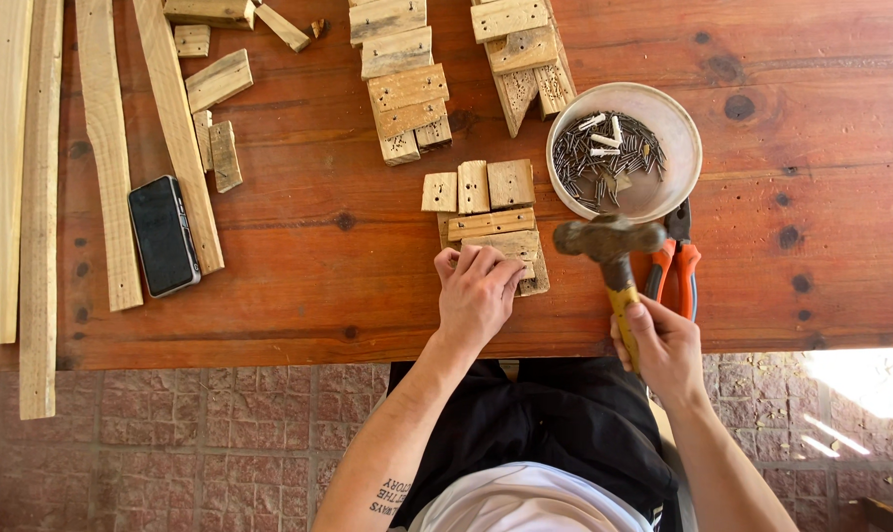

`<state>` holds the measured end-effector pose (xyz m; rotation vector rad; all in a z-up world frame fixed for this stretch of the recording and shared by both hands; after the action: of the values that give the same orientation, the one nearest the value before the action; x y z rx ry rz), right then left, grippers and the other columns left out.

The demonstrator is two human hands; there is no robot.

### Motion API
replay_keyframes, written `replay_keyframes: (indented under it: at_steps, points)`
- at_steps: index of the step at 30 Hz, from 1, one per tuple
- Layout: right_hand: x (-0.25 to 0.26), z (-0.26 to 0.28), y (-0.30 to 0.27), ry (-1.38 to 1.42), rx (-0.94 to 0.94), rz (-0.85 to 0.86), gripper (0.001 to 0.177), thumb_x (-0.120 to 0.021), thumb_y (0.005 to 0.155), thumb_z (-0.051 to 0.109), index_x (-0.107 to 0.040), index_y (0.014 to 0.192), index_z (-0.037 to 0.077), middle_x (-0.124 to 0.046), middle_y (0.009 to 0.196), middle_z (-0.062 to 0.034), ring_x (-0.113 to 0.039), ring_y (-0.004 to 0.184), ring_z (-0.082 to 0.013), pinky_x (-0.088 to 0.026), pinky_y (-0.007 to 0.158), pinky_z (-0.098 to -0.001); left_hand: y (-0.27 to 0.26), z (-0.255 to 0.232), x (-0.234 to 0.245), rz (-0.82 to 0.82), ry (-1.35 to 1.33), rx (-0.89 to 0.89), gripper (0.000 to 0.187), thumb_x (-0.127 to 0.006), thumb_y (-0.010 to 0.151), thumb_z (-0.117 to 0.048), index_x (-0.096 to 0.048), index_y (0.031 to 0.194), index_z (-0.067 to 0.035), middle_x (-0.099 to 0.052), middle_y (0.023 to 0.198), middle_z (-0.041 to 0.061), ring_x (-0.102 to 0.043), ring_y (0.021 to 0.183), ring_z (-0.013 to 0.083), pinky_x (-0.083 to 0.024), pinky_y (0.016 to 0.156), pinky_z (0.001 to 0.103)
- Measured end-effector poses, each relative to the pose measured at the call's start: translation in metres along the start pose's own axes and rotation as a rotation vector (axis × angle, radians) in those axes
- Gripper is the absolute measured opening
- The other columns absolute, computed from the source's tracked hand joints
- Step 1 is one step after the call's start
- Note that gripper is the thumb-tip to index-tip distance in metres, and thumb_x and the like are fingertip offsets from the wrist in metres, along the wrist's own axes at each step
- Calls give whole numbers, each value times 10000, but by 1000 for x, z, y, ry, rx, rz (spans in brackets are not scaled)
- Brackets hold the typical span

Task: The person repeatedly picks nails from a container and hammers them into small wooden blocks arranged on a workbench. The person occasionally repositions the blocks to continue nailing.

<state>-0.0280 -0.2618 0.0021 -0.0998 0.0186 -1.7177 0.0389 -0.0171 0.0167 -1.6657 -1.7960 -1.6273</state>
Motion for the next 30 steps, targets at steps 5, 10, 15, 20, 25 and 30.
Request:
replay_keyframes:
  at_steps: [5, 10, 15, 20, 25, 30]
  points:
    - [-7, 12, -10, -121, -141, 88, 335, -574, 1029, 136, -674, 1301, -32, -629, 657, -221, -583, 377, -220, -501, 348, -353, 1, 1, -2, 6, -15, 32, 37, -734, 867, -268, -718, 856, -236, -564, 817, -48, -559, 899, 171, -344, 908, 427]
    - [-15, 27, -8, -343, -217, 106, 349, -631, 1013, 185, -684, 1299, -7, -578, 494, -166, -543, 363, -221, -468, 373, -326, 2, 3, 0, -18, -27, 58, 74, -774, 797, -255, -729, 854, -245, -575, 817, -57, -559, 898, 162, -343, 918, 433]
    - [-11, 45, -8, -319, -194, 58, 324, -584, 1050, 192, -699, 1296, 17, -617, 566, -173, -563, 390, -209, -491, 407, -336, -1, 3, -3, -6, -47, 48, 11, -735, 846, -244, -745, 851, -245, -584, 810, -57, -564, 897, 157, -336, 919, 432]
    - [-3, 41, -9, -326, -213, 58, 339, -587, 1050, 185, -686, 1327, 15, -616, 592, -170, -575, 419, -211, -503, 428, -351, -1, 4, -5, -17, -39, 49, 27, -720, 843, -243, -735, 834, -263, -584, 806, -62, -560, 893, 147, -330, 931, 429]
    - [-9, 34, -10, -373, -223, 95, 364, -625, 1028, 189, -676, 1328, -12, -597, 532, -156, -560, 405, -210, -487, 428, -325, 3, 1, 1, -7, -21, 58, 47, -719, 839, -227, -732, 827, -271, -588, 796, -65, -561, 898, 139, -330, 939, 425]
    - [-14, 35, -12, -445, -195, 107, 327, -597, 1041, 233, -713, 1305, 78, -586, 512, -104, -566, 417, -181, -488, 433, -306, 5, 0, 3, -28, -42, 56, 66, -708, 854, -206, -731, 822, -259, -580, 788, -63, -557, 889, 140, -324, 923, 418]
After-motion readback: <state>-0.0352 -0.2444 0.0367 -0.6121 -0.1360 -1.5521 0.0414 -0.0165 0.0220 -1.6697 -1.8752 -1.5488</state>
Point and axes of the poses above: each hand's wrist, its own y-axis towards the middle knuckle, its own x-axis out of the back of the hand, z = x × y, the point moved 5 cm from there along y, towards the middle knuckle
